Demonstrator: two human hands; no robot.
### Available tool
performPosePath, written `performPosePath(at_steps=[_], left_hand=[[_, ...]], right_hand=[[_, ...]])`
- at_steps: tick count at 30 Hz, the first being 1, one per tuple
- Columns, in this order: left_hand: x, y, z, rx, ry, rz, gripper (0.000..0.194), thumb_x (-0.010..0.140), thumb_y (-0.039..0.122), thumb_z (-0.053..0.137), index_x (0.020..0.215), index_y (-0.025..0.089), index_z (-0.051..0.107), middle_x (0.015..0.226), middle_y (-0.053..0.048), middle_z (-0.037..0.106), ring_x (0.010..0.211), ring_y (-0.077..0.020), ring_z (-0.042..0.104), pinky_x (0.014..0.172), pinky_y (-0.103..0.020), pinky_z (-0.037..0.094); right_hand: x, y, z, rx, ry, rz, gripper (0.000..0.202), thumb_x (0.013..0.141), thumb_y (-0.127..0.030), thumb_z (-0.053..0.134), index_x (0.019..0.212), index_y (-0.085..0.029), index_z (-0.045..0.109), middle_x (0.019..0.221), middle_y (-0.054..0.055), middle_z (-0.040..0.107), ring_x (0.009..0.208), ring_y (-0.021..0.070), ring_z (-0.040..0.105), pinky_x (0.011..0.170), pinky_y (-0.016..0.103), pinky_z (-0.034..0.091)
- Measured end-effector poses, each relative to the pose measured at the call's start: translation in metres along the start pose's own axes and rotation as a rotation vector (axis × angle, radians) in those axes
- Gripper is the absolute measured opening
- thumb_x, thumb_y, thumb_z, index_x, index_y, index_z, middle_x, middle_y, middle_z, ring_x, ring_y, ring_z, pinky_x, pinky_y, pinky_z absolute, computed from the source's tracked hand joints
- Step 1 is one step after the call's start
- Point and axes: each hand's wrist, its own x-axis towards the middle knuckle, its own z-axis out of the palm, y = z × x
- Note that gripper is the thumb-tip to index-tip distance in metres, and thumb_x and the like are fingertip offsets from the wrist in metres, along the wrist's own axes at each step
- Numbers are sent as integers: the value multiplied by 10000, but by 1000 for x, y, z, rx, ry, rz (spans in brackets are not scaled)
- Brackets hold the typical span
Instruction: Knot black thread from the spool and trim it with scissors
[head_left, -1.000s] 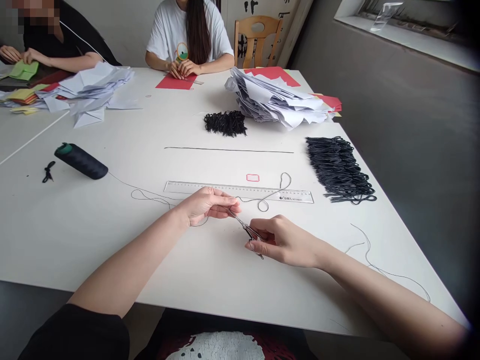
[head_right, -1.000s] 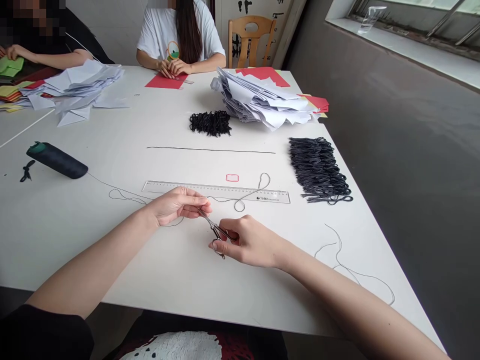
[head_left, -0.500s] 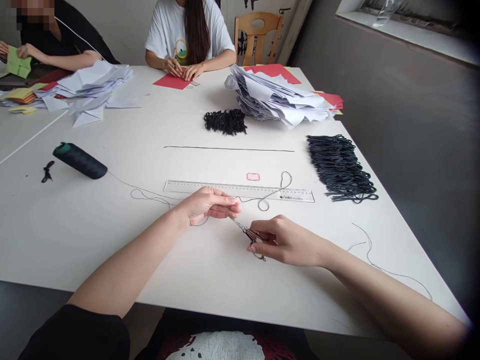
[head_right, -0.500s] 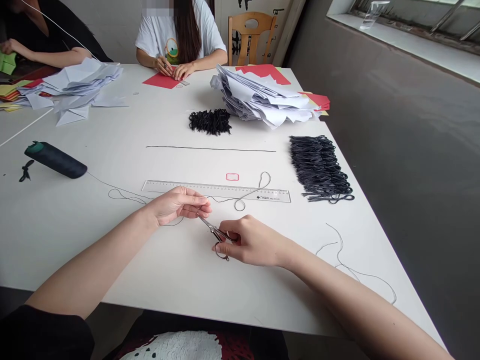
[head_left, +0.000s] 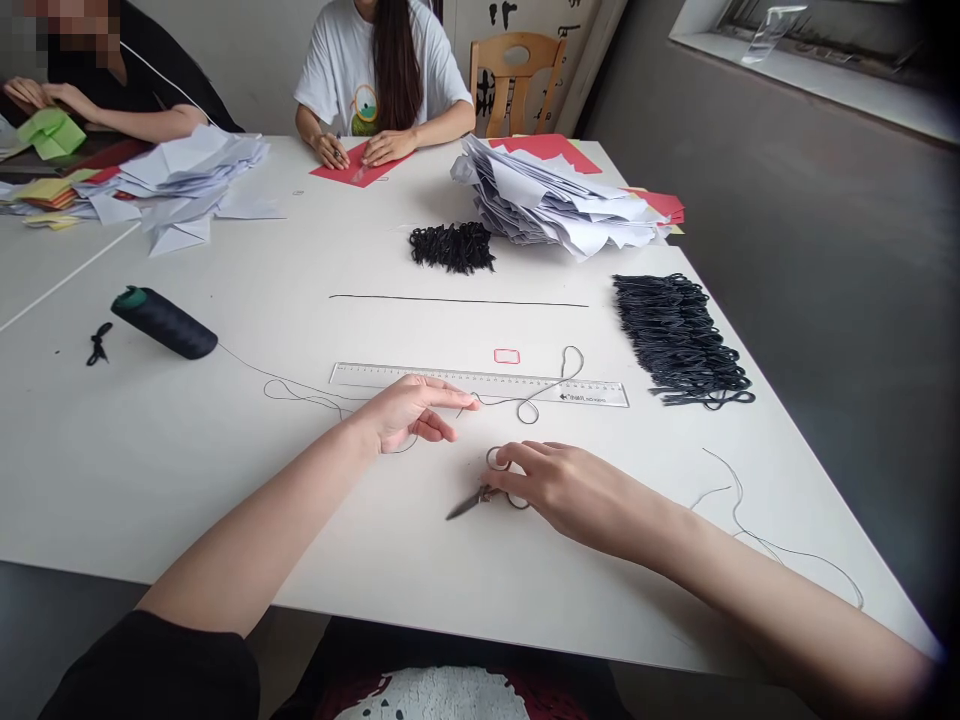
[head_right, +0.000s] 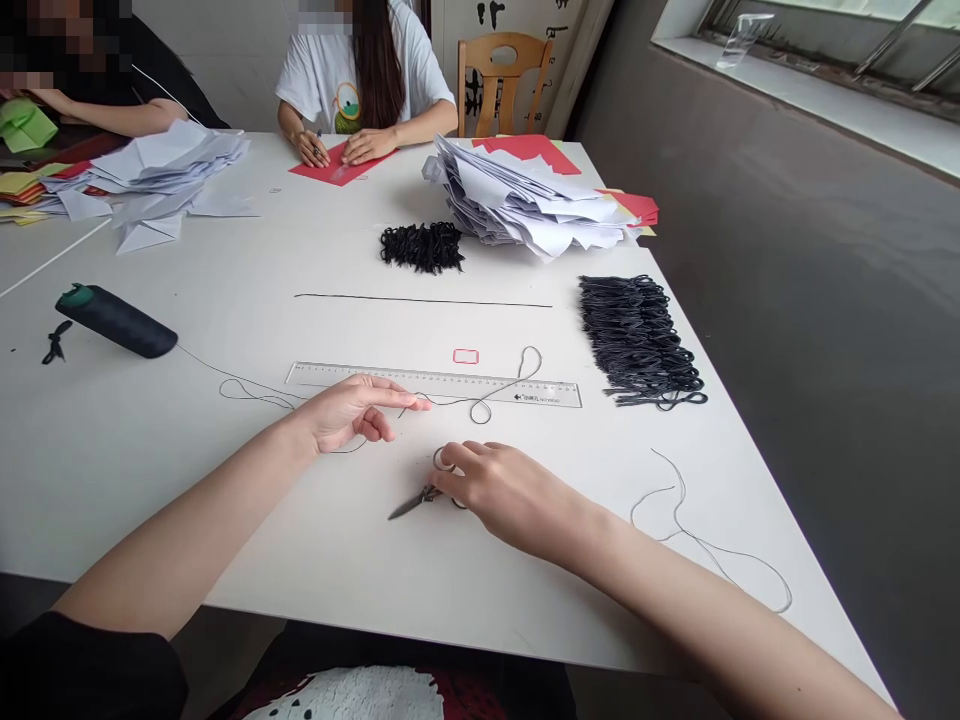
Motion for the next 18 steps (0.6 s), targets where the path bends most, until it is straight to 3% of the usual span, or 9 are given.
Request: performPosePath(at_steps=[4, 8, 13, 16, 18], left_hand=[[-1, 0, 2, 13, -40, -46, 320, 647, 401, 796, 895, 198, 785, 1250, -87, 654, 573, -79, 603, 491, -229, 404], [-2, -1, 5, 23, -36, -78, 264, 637, 402, 797, 797, 195, 761, 1003, -52, 715, 582, -95, 602, 510, -230, 386], [-3, -3, 7, 16, -34, -81, 225, 677, 399, 762, 712, 184, 704, 797, -9, 681, 567, -106, 616, 535, -228, 401], [-2, -3, 7, -10, -27, -44, 248, 684, 410, 766, 749, 180, 700, 866, -25, 696, 582, -117, 647, 547, -225, 433], [-1, -3, 7, -56, 4, 6, 330, 718, 484, 738, 866, 190, 705, 969, -53, 709, 606, -139, 678, 578, -236, 474]], right_hand=[[9, 1, -6, -103, 197, -111, 236, 918, -76, 465, 1022, -168, 656, 972, 84, 640, 784, 166, 558, 680, 308, 434], [28, 6, -13, -310, 447, -109, 212, 933, -68, 461, 963, -157, 652, 913, 72, 637, 767, 165, 503, 654, 302, 370], [44, 11, -8, -475, 479, -162, 201, 899, -29, 499, 863, -153, 653, 850, 50, 633, 694, 152, 455, 619, 309, 332], [47, 14, -3, -467, 505, -157, 211, 887, -14, 501, 836, -140, 663, 832, 60, 634, 689, 157, 463, 608, 318, 346], [49, 16, -2, -313, 558, -64, 192, 902, -59, 514, 855, -148, 677, 850, 70, 634, 729, 166, 500, 623, 318, 385]])
